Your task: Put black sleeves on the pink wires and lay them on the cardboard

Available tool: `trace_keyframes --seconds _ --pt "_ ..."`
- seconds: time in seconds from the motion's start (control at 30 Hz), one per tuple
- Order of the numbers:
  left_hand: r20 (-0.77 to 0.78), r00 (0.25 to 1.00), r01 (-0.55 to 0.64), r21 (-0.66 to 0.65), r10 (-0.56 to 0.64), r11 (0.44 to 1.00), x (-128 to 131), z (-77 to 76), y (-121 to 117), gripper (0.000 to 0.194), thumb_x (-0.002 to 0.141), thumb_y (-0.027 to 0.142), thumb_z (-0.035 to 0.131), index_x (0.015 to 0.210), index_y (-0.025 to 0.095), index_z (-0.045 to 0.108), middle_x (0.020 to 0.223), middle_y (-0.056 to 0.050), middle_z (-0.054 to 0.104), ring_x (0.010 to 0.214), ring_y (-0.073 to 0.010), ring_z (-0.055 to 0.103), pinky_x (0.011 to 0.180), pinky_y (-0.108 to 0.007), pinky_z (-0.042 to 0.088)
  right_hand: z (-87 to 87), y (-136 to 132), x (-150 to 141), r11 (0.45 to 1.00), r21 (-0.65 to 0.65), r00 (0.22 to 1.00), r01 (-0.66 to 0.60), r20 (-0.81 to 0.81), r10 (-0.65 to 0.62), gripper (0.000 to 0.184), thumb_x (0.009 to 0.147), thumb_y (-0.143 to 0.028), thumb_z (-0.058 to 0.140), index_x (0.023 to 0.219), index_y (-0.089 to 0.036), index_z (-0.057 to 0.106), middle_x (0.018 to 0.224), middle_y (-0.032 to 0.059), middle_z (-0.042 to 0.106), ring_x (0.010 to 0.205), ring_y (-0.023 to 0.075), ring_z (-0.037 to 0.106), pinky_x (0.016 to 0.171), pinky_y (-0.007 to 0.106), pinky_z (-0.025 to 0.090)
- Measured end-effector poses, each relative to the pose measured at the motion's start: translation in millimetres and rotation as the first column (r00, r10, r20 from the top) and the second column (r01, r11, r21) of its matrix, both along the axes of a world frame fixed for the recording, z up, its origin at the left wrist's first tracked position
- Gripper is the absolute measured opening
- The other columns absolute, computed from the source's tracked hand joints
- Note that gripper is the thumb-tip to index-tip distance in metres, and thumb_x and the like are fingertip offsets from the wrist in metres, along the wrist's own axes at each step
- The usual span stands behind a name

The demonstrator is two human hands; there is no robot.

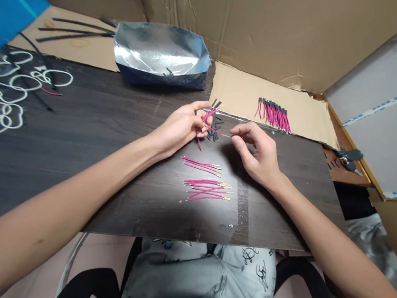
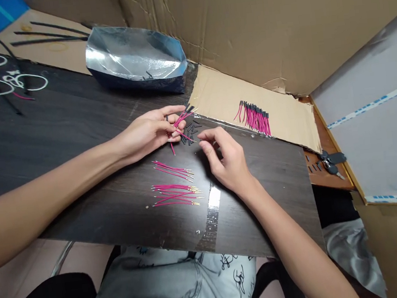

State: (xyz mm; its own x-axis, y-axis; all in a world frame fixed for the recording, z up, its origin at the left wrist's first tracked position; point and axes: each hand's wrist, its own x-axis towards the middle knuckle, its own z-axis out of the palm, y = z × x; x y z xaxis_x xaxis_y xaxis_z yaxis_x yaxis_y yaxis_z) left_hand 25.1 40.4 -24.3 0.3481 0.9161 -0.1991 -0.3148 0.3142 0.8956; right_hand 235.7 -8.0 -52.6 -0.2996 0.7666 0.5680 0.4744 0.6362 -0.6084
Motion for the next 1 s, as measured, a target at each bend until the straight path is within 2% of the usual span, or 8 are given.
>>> trace_keyframes --seconds 0.47,0.73,1.0 --pt "-0.033 0.999 -0.028 0.072 0.031 0.997 4.6 -5.6 -0.9 0.059 0.082 -0.011 0.049 0.136 0.010 0.052 0.076 0.002 0.051 0.057 -0.0081 0.043 0.055 -0.025 0.031 1.4 -1.2 -4.0 0.993 0.118 0.999 0.003 0.040 -0.008 0.008 0.102 -0.019 0.059 0.104 -0.023 0.066 0.093 0.0028 0.071 0.083 0.0176 0.066 0.073 0.034 0.056" --pt "-0.045 0.998 -0.040 0.108 0.045 0.993 4.1 -12.9 0.8 0.066 0.079 -0.013 0.052 0.141 0.012 0.050 0.079 0.003 0.051 0.059 -0.0080 0.043 0.055 -0.026 0.031 1.9 -3.4 -5.9 0.993 0.119 0.998 0.025 0.062 -0.033 0.007 0.103 -0.020 0.058 0.103 -0.023 0.065 0.094 0.0030 0.071 0.083 0.0172 0.067 0.071 0.034 0.056" --pt "-0.075 0.995 -0.056 0.098 0.063 0.994 5.9 -11.4 -0.7 0.061 0.082 -0.013 0.048 0.137 0.012 0.051 0.079 0.002 0.050 0.060 -0.0080 0.043 0.054 -0.025 0.031 3.2 -5.7 -7.3 0.989 0.146 0.998 0.024 0.052 -0.032 0.009 0.100 -0.016 0.061 0.103 -0.023 0.066 0.092 0.0021 0.071 0.084 0.0165 0.067 0.070 0.031 0.056"
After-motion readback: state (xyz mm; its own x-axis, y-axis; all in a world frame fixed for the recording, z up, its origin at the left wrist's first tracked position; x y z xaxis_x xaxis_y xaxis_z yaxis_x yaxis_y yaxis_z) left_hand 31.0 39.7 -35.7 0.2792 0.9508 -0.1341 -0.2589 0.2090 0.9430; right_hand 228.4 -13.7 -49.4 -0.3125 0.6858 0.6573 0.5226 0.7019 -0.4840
